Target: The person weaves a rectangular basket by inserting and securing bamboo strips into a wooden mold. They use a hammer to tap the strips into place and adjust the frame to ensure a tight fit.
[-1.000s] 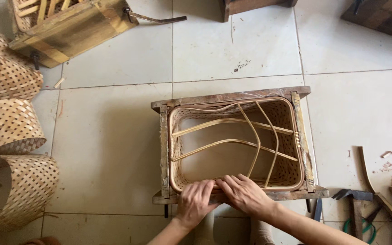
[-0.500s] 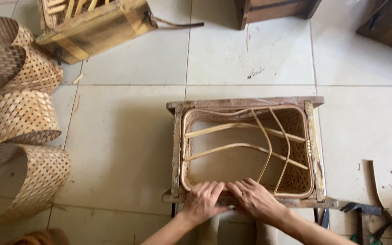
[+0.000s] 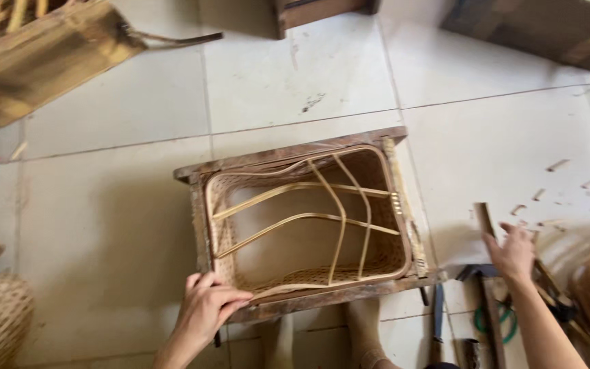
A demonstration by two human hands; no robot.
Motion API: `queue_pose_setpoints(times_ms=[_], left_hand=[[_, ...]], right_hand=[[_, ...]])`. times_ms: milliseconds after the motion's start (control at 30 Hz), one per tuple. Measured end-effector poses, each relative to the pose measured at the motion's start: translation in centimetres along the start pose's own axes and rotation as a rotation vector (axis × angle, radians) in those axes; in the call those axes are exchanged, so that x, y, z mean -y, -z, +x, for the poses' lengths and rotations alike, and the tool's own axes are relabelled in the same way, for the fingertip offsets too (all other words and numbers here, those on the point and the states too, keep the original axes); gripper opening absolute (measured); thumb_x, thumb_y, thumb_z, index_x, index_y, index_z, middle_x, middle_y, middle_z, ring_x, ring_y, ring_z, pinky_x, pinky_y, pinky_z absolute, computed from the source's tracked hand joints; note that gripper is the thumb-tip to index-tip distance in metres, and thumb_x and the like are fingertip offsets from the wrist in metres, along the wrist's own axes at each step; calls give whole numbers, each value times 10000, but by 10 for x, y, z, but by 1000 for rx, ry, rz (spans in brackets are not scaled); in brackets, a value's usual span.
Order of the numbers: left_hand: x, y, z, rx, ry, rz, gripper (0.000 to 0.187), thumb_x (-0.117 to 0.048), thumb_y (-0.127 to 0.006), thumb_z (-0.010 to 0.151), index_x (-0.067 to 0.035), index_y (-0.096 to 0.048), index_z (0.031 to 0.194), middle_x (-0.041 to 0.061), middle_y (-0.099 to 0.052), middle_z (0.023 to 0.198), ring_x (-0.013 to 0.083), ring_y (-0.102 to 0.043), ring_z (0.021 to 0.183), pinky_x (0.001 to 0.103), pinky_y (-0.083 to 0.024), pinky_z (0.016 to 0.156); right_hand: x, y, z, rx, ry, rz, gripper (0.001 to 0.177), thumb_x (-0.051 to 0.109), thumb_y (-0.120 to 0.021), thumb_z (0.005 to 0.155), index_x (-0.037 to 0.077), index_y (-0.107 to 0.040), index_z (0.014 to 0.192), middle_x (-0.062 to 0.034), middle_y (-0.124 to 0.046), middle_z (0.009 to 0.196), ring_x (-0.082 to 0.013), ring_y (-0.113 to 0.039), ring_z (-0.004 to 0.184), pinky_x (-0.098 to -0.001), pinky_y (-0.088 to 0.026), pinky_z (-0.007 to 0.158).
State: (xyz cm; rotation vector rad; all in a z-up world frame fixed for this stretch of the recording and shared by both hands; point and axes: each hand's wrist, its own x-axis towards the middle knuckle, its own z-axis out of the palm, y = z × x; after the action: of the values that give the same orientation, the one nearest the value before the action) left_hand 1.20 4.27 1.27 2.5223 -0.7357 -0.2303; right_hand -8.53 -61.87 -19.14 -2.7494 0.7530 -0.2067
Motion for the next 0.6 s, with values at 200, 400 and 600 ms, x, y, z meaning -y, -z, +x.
queue_pose_setpoints(times_ms=[200, 400, 600], left_hand=[[2, 0, -1, 105, 120, -106, 126, -260, -808, 800, -160, -827, 875, 34, -776, 806, 233, -681, 802, 416, -496, 791], [10, -3, -8, 183, 203, -176, 123, -229, -775, 843, -153, -832, 921, 55, -765, 810, 217, -664, 813, 406, -491, 887], [-2, -32, -4, 25, 32, -76, 257, -263, -722, 910, -220, -768, 1160, 29, -788, 1061, 172, -681, 946, 476, -474, 1006]], right_hand=[[1, -3, -76, -84, -16, -47, 342, 368, -685, 1125, 34, -615, 1137, -121, -620, 1093, -298, -557, 1123, -424, -446, 1049], [6, -21, -143, -84, -81, -150, 494, 264, -831, 905, -1, -577, 1235, -153, -615, 1046, -278, -618, 1000, -387, -556, 973], [11, -20, -139, -43, -279, 142, 562, 254, -813, 872, -35, -527, 1261, -203, -673, 1019, -342, -701, 912, -452, -573, 880]])
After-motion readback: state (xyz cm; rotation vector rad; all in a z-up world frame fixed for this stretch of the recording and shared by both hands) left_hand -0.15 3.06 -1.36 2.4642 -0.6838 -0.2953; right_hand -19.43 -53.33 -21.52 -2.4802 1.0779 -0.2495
